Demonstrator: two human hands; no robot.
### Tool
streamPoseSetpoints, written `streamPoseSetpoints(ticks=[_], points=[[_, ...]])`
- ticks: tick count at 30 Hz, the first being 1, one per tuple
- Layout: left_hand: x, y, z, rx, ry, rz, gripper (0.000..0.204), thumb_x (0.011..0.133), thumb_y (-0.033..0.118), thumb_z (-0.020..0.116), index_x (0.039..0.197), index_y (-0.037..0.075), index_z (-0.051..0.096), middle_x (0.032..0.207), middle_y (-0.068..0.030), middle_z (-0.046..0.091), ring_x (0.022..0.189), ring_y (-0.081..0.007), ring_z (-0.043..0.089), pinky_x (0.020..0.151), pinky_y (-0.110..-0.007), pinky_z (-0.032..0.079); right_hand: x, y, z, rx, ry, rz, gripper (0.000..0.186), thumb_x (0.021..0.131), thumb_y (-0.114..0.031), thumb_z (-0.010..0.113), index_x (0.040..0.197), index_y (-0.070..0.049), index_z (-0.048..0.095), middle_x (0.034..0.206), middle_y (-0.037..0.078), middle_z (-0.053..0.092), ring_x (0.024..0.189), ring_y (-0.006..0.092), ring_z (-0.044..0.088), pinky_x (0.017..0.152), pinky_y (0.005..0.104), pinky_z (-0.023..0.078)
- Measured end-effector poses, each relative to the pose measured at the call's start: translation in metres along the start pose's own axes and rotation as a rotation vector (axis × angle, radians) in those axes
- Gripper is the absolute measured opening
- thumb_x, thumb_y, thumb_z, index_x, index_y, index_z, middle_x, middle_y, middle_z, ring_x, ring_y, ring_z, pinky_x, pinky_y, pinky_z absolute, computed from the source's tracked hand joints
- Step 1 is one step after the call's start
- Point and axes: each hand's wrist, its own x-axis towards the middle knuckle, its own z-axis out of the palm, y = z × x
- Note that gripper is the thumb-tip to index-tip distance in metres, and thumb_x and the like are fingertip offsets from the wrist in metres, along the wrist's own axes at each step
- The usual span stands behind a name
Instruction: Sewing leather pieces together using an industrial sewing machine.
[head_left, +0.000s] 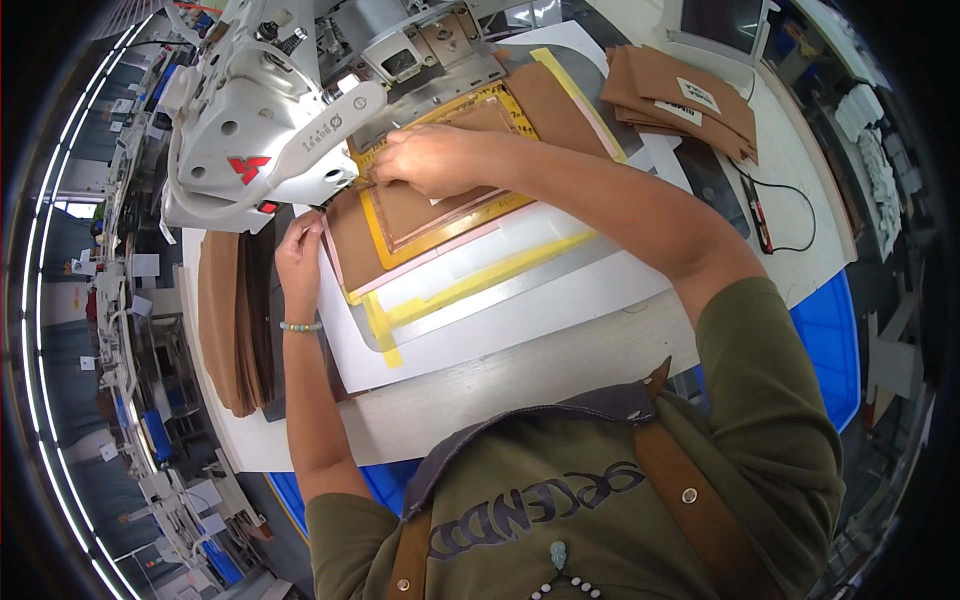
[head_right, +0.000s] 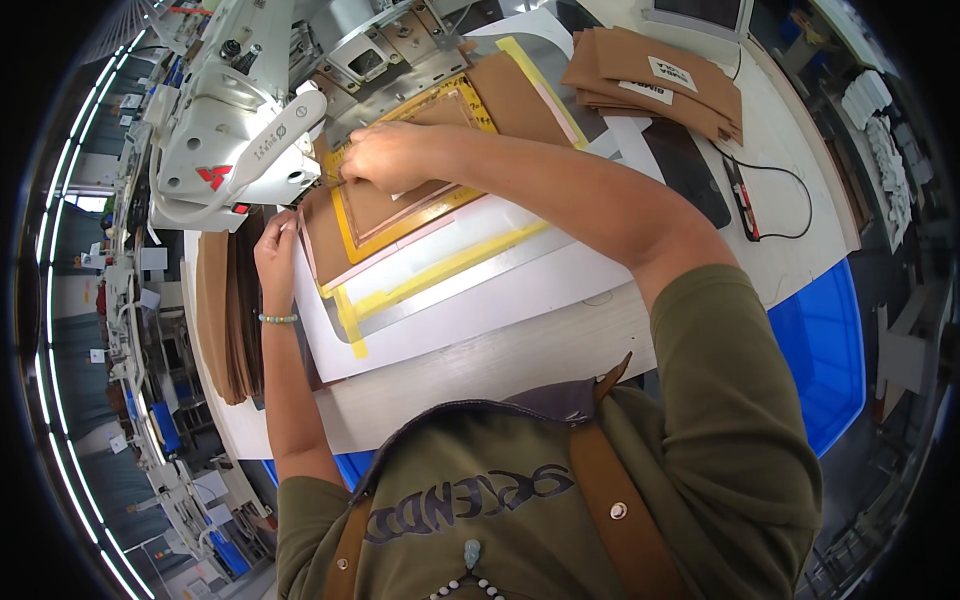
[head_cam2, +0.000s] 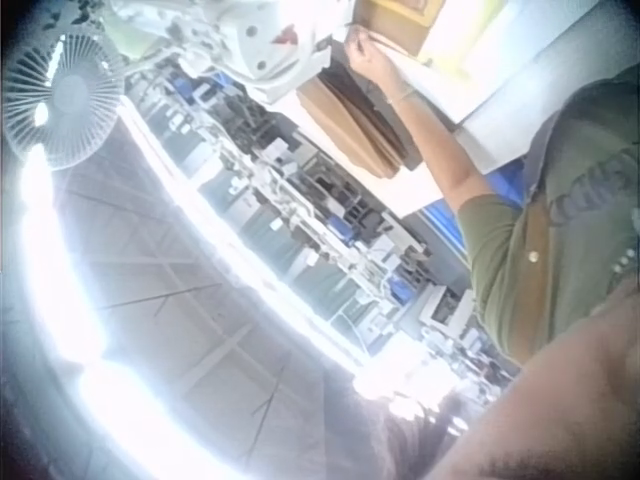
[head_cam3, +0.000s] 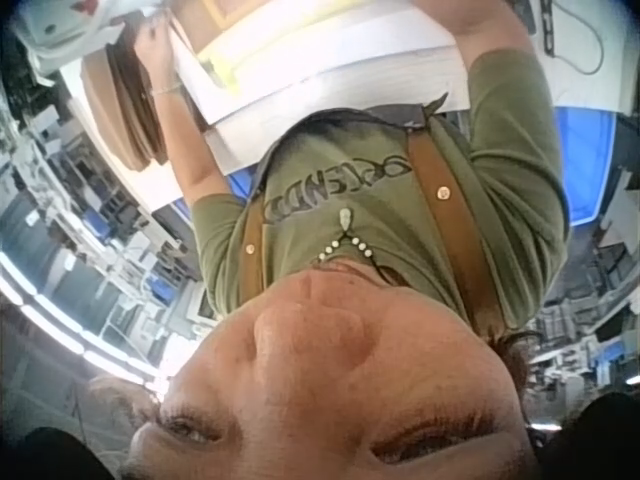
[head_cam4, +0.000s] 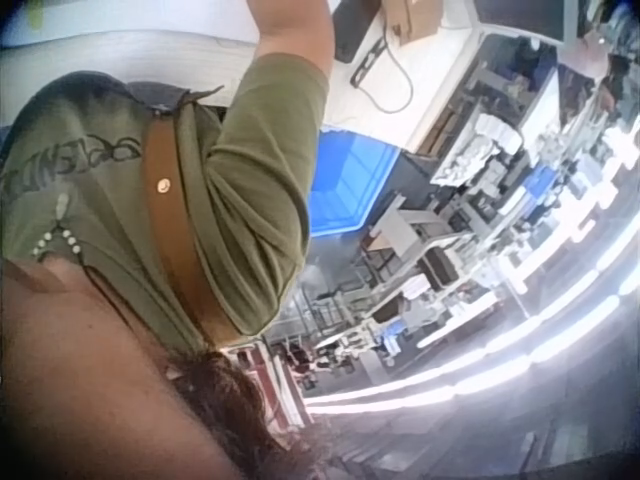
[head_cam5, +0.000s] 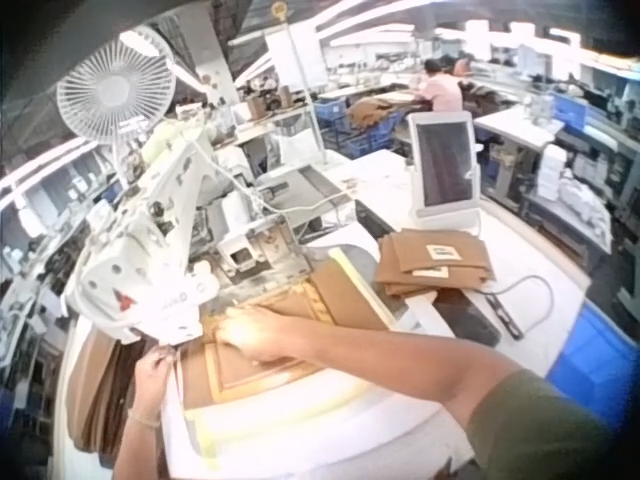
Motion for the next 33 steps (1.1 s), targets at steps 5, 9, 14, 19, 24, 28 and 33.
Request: streamPoseSetpoints(ticks=[5,9,14,19,24,28,33], points=[[-0.03,0.025,0.006,0.028,-0.065,0.151,0.023,0.106,0.009,0.061,0.121,-0.001,0.076,0.127,-0.0107,0.076,0.12,-0.0193,0.069,0.106,-0.032,0.051,-0.008,-0.005,0.002,-0.036,0.001,-0.069,0.029,0.091,-0.004,0.063,0.117,-0.007,0.076,0.123,0.005,0.073,0.121,0.0297,0.06,0.107,0.0417,0.051],[-0.038,0.058,0.017,0.169,-0.127,0.273,0.025,0.108,0.008,0.06,0.126,-0.003,0.073,0.13,-0.0116,0.075,0.122,-0.0196,0.068,0.107,-0.034,0.052,-0.019,-0.005,0.0,-0.082,0.043,-0.182,0.026,0.093,-0.006,0.063,0.116,-0.007,0.076,0.118,0.007,0.073,0.117,0.0291,0.063,0.103,0.0413,0.052],[-0.045,0.099,0.036,0.241,-0.241,0.39,0.022,0.104,0.005,0.064,0.122,0.001,0.075,0.131,-0.0141,0.075,0.119,-0.0302,0.072,0.104,-0.038,0.055,-0.069,-0.01,-0.065,-0.126,-0.05,0.084,0.028,0.098,-0.009,0.062,0.121,-0.009,0.076,0.116,0.008,0.075,0.113,0.0289,0.066,0.106,0.0409,0.051],[-0.041,0.104,0.05,0.469,-0.368,0.505,0.038,0.104,0.004,0.061,0.142,0.006,0.067,0.156,-0.0106,0.06,0.143,-0.0358,0.056,0.115,-0.042,0.048,-0.134,0.002,-0.048,-0.276,-0.03,0.229,0.039,0.095,-0.005,0.065,0.134,-0.005,0.07,0.138,0.01,0.069,0.127,0.0278,0.061,0.11,0.0417,0.048],[-0.031,0.091,0.071,0.594,-0.314,0.566,0.046,0.104,0.012,0.066,0.149,0.009,0.061,0.162,-0.0107,0.053,0.147,-0.0362,0.051,0.12,-0.046,0.042,-0.144,0.001,-0.023,-0.553,0.161,0.088,0.033,0.094,-0.007,0.066,0.127,-0.003,0.067,0.142,0.01,0.064,0.132,0.0237,0.058,0.094,0.0409,0.052],[-0.032,0.081,0.076,0.687,-0.309,0.603,0.05,0.103,0.016,0.067,0.152,0.009,0.059,0.162,-0.011,0.053,0.148,-0.0358,0.049,0.121,-0.049,0.039,-0.132,-0.015,-0.036,-0.538,0.007,0.229,0.039,0.092,-0.005,0.067,0.131,-0.003,0.064,0.144,0.014,0.062,0.133,0.0259,0.057,0.1,0.0398,0.049],[-0.035,0.085,0.079,0.686,-0.284,0.604,0.051,0.103,0.018,0.068,0.152,0.009,0.058,0.162,-0.0115,0.053,0.148,-0.0356,0.049,0.12,-0.049,0.039,-0.134,-0.009,-0.03,-0.519,-0.044,0.269,0.044,0.091,-0.002,0.067,0.135,-0.003,0.062,0.15,0.015,0.06,0.135,0.028,0.057,0.104,0.04,0.048]])
